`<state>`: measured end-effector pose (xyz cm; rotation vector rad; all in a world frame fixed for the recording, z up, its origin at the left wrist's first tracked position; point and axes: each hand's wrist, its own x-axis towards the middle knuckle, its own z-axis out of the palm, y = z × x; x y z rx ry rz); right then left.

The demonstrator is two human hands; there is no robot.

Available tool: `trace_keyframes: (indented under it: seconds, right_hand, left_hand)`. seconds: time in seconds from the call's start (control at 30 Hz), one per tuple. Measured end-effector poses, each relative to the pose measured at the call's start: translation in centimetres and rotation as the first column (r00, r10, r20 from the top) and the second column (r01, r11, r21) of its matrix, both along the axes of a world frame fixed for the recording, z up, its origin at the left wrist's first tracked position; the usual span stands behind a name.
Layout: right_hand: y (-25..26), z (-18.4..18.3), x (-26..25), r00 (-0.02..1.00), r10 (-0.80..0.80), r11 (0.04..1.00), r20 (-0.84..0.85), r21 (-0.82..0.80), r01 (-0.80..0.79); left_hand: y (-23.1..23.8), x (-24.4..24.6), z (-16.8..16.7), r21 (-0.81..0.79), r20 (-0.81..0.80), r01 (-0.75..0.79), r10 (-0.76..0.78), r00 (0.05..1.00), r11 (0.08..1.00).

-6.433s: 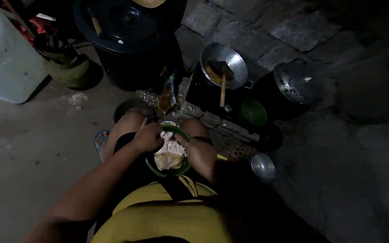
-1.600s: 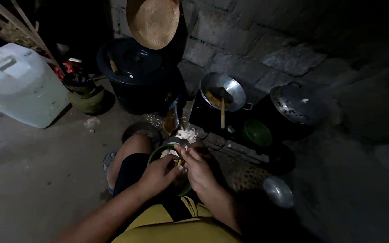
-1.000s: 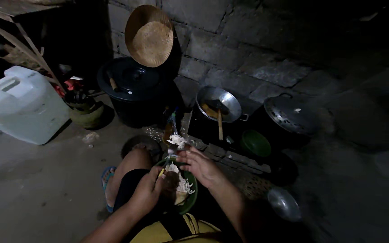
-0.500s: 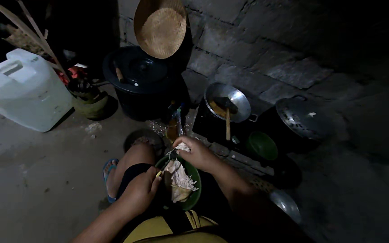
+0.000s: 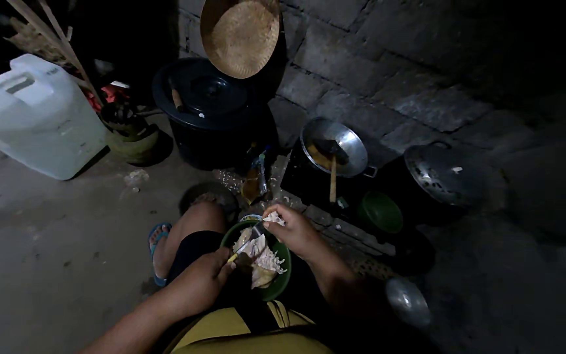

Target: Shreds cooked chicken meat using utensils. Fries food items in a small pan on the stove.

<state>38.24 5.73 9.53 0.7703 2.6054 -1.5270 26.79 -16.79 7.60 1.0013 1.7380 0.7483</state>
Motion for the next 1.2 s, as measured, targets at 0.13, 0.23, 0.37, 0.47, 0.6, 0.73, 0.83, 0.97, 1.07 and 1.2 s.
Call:
trace_keyframes:
  seconds: [0.13,0.23,0.37,0.47,0.6,0.73,0.83,0.97,1.07,1.2]
  right_hand:
    - [1.4,0.5,1.3,0.991,-0.132,0.976,-0.006,0.175,0.131]
    - [2.7,1.0,2.3,0.995,-0.080,0.988,0.053,0.137,0.072]
    - [1.7,-0.8,2.8,0.999,0.028,0.976,0.029,-0.219,-0.021]
    - [0.7,-2.5,3.1,0.999,0.043,0.912,-0.023,-0.407,-0.048]
    - [-0.1,-3.2,3.4,1.000,0.009,0.944,0.003,-0.330,-0.008]
    - [-1.2,-2.8,3.5,1.000,0.012,0.991,0.029,-0.136,-0.008]
    - [-2.6,-1.7,3.5,0.998,0.043,0.999,0.037,0.025,-0.044]
    - [-2.6,-2.1,4.1,0.995,0.096,0.992,0.019,0.084,-0.098]
    - [-1.7,-2.7,4.8,0.995,0.094,0.996,-0.027,-0.006,-0.095]
    - [-0.9,-3.3,5.3,0.999,0.026,0.998,-0.018,-0.061,-0.027]
  left_hand:
    - [-2.2,-0.1,-1.2,-0.126,-0.058,0.032,-0.039,0.998,0.992]
    - [-4.1,0.0,-2.1,-0.156,-0.022,-0.013,0.010,1.000,0.988]
    - [-3.8,0.2,-2.2,-0.020,0.026,-0.083,0.084,0.996,0.996]
    - [-3.2,0.4,-2.4,0.051,0.119,-0.219,0.212,0.970,0.974]
    - [-1.7,0.7,-2.3,0.083,0.201,-0.359,0.337,0.920,0.930]
    - [1.2,1.2,-1.9,0.133,0.206,-0.380,0.349,0.914,0.916]
    - [3.5,2.0,-2.0,0.189,0.243,-0.376,0.328,0.913,0.907]
    - [5.2,2.5,-2.2,0.140,0.286,-0.388,0.338,0.897,0.911]
    - [5.2,2.4,-2.9,0.116,0.296,-0.406,0.359,0.885,0.906]
    - [5.1,2.0,-3.1,0.119,0.249,-0.389,0.352,0.902,0.914]
